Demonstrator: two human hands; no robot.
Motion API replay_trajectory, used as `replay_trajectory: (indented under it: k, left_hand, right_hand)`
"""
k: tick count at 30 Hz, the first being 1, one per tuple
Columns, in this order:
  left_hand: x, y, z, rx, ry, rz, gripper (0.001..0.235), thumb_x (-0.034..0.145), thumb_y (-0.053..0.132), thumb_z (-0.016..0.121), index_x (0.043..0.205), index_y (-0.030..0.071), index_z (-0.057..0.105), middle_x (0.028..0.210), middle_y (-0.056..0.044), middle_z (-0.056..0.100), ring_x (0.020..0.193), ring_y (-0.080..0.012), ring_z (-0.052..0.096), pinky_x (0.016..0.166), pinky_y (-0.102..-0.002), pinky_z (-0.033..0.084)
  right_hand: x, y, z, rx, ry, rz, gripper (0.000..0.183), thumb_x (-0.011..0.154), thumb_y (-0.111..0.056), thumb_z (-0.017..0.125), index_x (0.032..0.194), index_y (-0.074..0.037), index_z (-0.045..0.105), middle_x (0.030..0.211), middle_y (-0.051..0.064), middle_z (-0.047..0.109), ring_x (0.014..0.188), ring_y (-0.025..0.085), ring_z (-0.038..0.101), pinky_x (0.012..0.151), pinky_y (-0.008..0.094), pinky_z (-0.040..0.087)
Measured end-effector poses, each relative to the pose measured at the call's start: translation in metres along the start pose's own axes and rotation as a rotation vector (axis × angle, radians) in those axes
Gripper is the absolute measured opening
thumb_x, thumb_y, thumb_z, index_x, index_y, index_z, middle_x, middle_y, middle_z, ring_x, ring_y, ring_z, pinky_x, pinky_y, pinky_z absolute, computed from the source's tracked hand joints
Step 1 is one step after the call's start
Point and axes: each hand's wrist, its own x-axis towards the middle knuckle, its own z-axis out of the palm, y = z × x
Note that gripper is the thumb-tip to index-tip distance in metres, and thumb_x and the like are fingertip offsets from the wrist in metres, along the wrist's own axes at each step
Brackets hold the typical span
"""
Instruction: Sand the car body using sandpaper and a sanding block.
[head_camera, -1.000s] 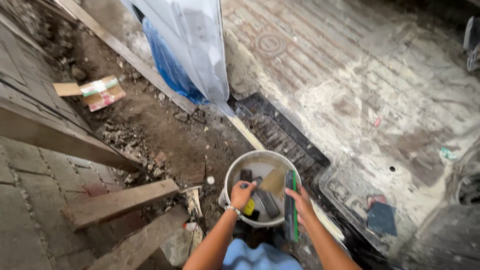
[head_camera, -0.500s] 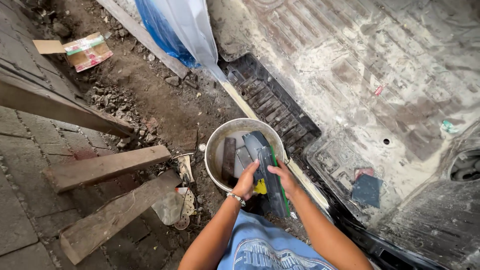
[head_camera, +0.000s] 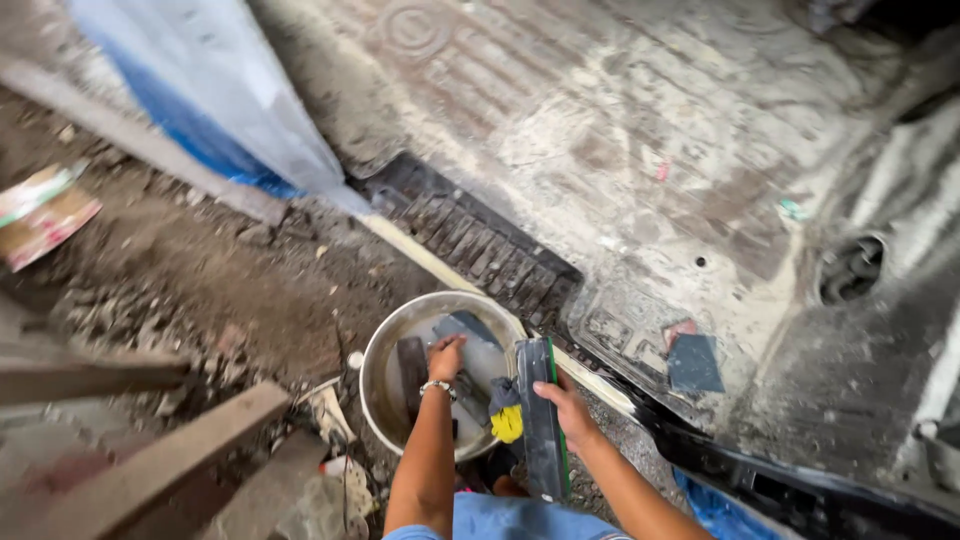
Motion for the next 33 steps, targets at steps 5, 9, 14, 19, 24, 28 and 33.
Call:
replay_trajectory:
  k: [5, 9, 14, 19, 24, 28, 33]
  left_hand:
    - [-0.011, 0.023, -0.007, -0.09, -0.001, -0.135, 0.044, 0.087, 0.023, 0.075, 0.127, 0.008, 0.066, 0.081, 0.0, 0.062, 0.062, -0.0129, 0.054, 0.054, -0.029, 0.044]
    - [-0.068, 0.047, -0.023, -0.022, -0.11, 0.005, 0.046, 0.09, 0.023, 0.074, 0.132, 0.007, 0.065, 0.09, -0.002, 0.066, 0.07, -0.0123, 0.056, 0.061, -0.028, 0.046]
    - [-0.189, 0.123, -0.028, 0.116, -0.389, 0.249, 0.054, 0.098, 0.035, 0.062, 0.141, 0.003, 0.061, 0.137, -0.007, 0.063, 0.122, -0.0163, 0.057, 0.102, -0.029, 0.043]
    - [-0.227, 0.162, -0.035, 0.058, -0.453, 0.205, 0.051, 0.093, 0.026, 0.071, 0.137, 0.002, 0.059, 0.129, -0.01, 0.067, 0.116, -0.0151, 0.06, 0.101, -0.029, 0.046]
    - [-0.233, 0.203, -0.032, 0.116, -0.375, 0.32, 0.045, 0.093, 0.017, 0.072, 0.135, 0.002, 0.064, 0.119, -0.01, 0.069, 0.1, -0.014, 0.062, 0.09, -0.029, 0.05]
    - [-0.24, 0.23, -0.025, 0.303, -0.42, 0.511, 0.038, 0.09, 0.01, 0.071, 0.126, 0.001, 0.069, 0.108, -0.005, 0.072, 0.095, -0.0105, 0.065, 0.085, -0.025, 0.053]
    - [-0.236, 0.237, 0.009, 0.142, -0.562, 0.339, 0.034, 0.091, 0.008, 0.069, 0.124, -0.001, 0.072, 0.099, -0.002, 0.072, 0.085, -0.0105, 0.064, 0.076, -0.025, 0.054]
  right_hand:
    - [-0.002, 0.011, -0.001, 0.056, 0.091, 0.025, 0.051, 0.083, -0.014, 0.068, 0.133, -0.01, 0.06, 0.101, 0.004, 0.07, 0.084, 0.015, 0.069, 0.073, 0.033, 0.058]
    - [0.0, 0.01, 0.026, 0.056, 0.128, -0.004, 0.049, 0.083, -0.014, 0.07, 0.131, -0.008, 0.063, 0.099, 0.005, 0.071, 0.082, 0.015, 0.068, 0.072, 0.034, 0.057]
    - [0.019, 0.019, 0.069, 0.07, 0.026, -0.067, 0.046, 0.085, -0.014, 0.071, 0.13, -0.01, 0.063, 0.104, 0.003, 0.07, 0.089, 0.013, 0.067, 0.078, 0.03, 0.056]
    - [0.027, 0.024, 0.097, 0.124, -0.015, -0.088, 0.045, 0.086, -0.014, 0.072, 0.129, -0.008, 0.063, 0.108, 0.003, 0.07, 0.095, 0.014, 0.067, 0.082, 0.031, 0.055]
    - [0.031, -0.004, 0.097, 0.128, 0.027, -0.156, 0.049, 0.084, -0.014, 0.074, 0.131, -0.008, 0.062, 0.111, 0.004, 0.068, 0.098, 0.014, 0.066, 0.085, 0.032, 0.054]
    - [0.033, -0.019, 0.062, -0.003, 0.048, -0.113, 0.064, 0.082, -0.019, 0.076, 0.141, -0.005, 0.057, 0.119, 0.008, 0.067, 0.102, 0.017, 0.064, 0.089, 0.033, 0.052]
    - [0.032, -0.049, 0.012, -0.059, -0.02, -0.152, 0.079, 0.078, -0.018, 0.079, 0.15, -0.007, 0.049, 0.136, 0.007, 0.063, 0.119, 0.017, 0.059, 0.101, 0.033, 0.047]
